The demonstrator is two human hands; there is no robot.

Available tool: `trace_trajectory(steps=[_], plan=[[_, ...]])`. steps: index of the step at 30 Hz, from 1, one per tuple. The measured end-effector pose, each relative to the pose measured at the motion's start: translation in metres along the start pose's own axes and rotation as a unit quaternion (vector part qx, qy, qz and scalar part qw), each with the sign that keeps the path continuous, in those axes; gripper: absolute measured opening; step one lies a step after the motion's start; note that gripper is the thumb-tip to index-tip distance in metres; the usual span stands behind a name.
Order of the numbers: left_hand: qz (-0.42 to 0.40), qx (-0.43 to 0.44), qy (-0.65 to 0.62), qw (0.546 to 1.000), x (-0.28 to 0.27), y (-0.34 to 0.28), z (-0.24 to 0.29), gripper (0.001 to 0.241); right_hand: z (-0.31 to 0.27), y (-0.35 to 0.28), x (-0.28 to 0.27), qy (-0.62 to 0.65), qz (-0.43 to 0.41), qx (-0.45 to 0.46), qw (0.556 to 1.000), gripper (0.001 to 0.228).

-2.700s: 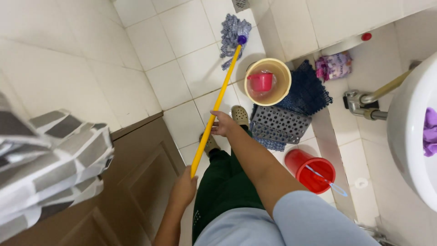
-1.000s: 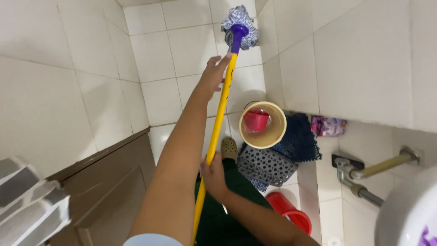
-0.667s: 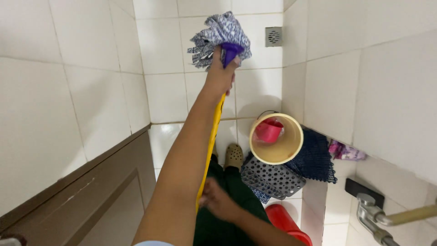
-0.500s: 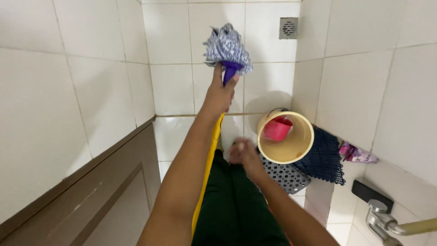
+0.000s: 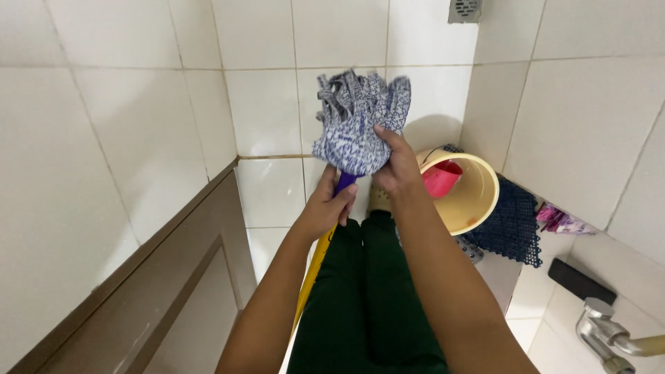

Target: Mopping the bathroom floor and arranging floor mats.

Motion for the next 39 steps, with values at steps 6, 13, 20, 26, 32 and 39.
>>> trace_trajectory(steps=[6, 13, 20, 26, 32, 39], plan=[[-0.047, -0.028, 0.020, 0.998, -0.029, 0.009, -0.051, 0.043, -0.015, -0.038, 0.031, -0.053, 0.037, -0.104, 0.992, 0.053], [-0.119, -0.019, -0.069, 0.990, -0.031, 0.023, -0.054, 0.067, -0.024, -0.050, 0.003, -0.055, 0.059, -0.082, 0.993, 0.050], [-0.019, -0.096, -0.281, 0.955, -0.030, 0.081, -0.005, 0.120, -0.022, -0.072, -0.013, -0.123, 0.037, -0.084, 0.988, 0.067], [0.030, -0.094, 0.094, 0.991, 0.013, 0.109, 0.050, 0.112, -0.010, -0.081, -0.030, -0.110, 0.019, -0.071, 0.991, 0.066], [0.028, -0.008, -0.036, 0.999, 0.010, 0.103, 0.025, 0.093, -0.009, -0.077, -0.056, -0.006, 0.075, -0.065, 0.995, 0.054], [-0.007, -0.023, -0.371, 0.928, -0.003, 0.092, 0.001, 0.060, -0.021, -0.087, -0.070, 0.064, 0.071, -0.086, 0.992, 0.057]])
Point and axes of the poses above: each hand's wrist, its own y-axis towards the middle knuckle, its own x-axis out of the palm, z = x × y, the point moved 2 cm from there along y, towards the middle knuckle, and after that the axes turned 12 degrees about -y, right-handed, at the moved point
